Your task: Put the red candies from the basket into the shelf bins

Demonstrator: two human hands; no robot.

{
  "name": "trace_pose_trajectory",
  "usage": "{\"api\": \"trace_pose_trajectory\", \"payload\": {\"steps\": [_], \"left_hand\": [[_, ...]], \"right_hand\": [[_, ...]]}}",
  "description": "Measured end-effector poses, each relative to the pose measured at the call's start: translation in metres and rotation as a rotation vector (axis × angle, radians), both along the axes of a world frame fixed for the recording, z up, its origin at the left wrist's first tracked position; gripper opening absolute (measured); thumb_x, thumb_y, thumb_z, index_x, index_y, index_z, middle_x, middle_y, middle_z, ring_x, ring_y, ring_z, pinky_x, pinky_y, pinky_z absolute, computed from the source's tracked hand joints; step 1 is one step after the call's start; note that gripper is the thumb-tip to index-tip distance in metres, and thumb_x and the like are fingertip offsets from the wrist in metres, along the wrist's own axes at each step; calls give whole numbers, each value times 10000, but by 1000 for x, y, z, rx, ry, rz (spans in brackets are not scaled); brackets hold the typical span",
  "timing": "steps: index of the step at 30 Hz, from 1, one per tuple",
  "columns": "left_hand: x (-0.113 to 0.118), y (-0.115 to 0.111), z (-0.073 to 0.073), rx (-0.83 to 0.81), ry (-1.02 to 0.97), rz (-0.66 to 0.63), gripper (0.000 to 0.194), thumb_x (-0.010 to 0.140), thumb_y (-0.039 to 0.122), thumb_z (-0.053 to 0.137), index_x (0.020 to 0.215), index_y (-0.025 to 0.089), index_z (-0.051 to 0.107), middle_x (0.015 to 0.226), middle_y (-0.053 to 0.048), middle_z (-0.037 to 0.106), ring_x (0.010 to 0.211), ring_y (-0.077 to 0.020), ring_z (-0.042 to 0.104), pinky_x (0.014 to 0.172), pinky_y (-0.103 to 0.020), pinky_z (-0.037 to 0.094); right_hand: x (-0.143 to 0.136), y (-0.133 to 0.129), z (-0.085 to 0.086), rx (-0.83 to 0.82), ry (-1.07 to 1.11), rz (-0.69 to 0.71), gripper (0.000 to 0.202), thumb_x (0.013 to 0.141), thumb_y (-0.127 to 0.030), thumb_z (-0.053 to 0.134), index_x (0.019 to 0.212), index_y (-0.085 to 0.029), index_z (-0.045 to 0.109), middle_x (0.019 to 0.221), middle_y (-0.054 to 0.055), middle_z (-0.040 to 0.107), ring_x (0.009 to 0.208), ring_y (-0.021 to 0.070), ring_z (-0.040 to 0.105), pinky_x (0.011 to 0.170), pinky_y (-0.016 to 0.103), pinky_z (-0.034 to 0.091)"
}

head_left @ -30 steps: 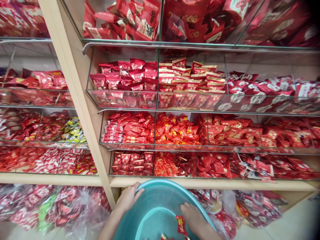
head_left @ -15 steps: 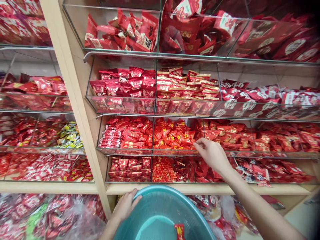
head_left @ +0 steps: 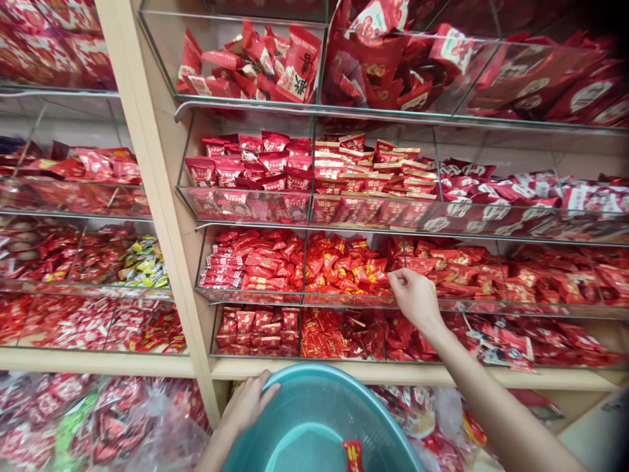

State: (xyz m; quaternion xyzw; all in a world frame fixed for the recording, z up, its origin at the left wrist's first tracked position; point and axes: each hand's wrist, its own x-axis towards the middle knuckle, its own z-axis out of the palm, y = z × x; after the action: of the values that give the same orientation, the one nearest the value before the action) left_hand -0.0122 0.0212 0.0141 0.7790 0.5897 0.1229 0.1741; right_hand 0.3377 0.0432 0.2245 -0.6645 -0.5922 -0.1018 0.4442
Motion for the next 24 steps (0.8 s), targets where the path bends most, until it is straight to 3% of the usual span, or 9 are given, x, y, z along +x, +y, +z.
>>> {"api": "trace_pose_trajectory", "payload": {"steps": [8, 14, 17, 20, 22, 24], "left_hand": [[1, -1, 3, -22, 13, 22, 393, 864, 540, 278, 983, 265, 532, 933, -36, 657, 937, -196, 606, 747, -232, 398], [2, 0, 2, -23, 12, 16, 403, 863, 544, 277, 998, 262, 531, 944, -39, 658, 925, -194, 609, 743, -229, 402], [2, 1, 2, -14, 39, 15, 414, 864, 551, 268, 1003, 261, 529, 924, -44, 661, 910, -200, 617, 723, -232, 400], [3, 1, 4, -27, 62, 21, 424, 862, 559, 266, 1011, 261, 528, 916, -44, 665, 916, -200, 617, 727, -230, 395], [4, 0, 6, -34, 62, 14, 431, 862, 562, 261, 1014, 261, 529, 929, -45, 668, 915, -197, 617, 728, -228, 395], [5, -1, 7, -36, 65, 15, 438, 861, 565, 256, 1012, 259, 531, 928, -48, 669, 914, -200, 618, 728, -232, 397]], "right_hand": [[5, -19, -10, 205, -19, -17, 341, 846, -431, 400, 803, -166, 611, 698, 80, 662, 638, 198, 606, 619, 284, 405], [9, -38, -12, 332, 21, -26, 306, 851, -417, 439, 812, -160, 601, 671, 43, 628, 543, 139, 538, 586, 254, 410], [0, -56, -20, 307, 40, 54, 254, 851, -397, 468, 849, -178, 597, 669, 17, 608, 520, 119, 503, 572, 241, 410], [-18, -72, -51, 56, 9, 326, 245, 882, -383, 417, 869, -203, 583, 755, 27, 621, 636, 137, 550, 622, 245, 428], [-34, -80, -85, -199, -17, 510, 277, 912, -358, 340, 853, -212, 568, 807, 34, 626, 726, 150, 571, 668, 252, 431], [-47, -84, -127, -442, -53, 573, 299, 921, -327, 303, 812, -210, 555, 802, 31, 626, 745, 157, 576, 687, 261, 419]]}}
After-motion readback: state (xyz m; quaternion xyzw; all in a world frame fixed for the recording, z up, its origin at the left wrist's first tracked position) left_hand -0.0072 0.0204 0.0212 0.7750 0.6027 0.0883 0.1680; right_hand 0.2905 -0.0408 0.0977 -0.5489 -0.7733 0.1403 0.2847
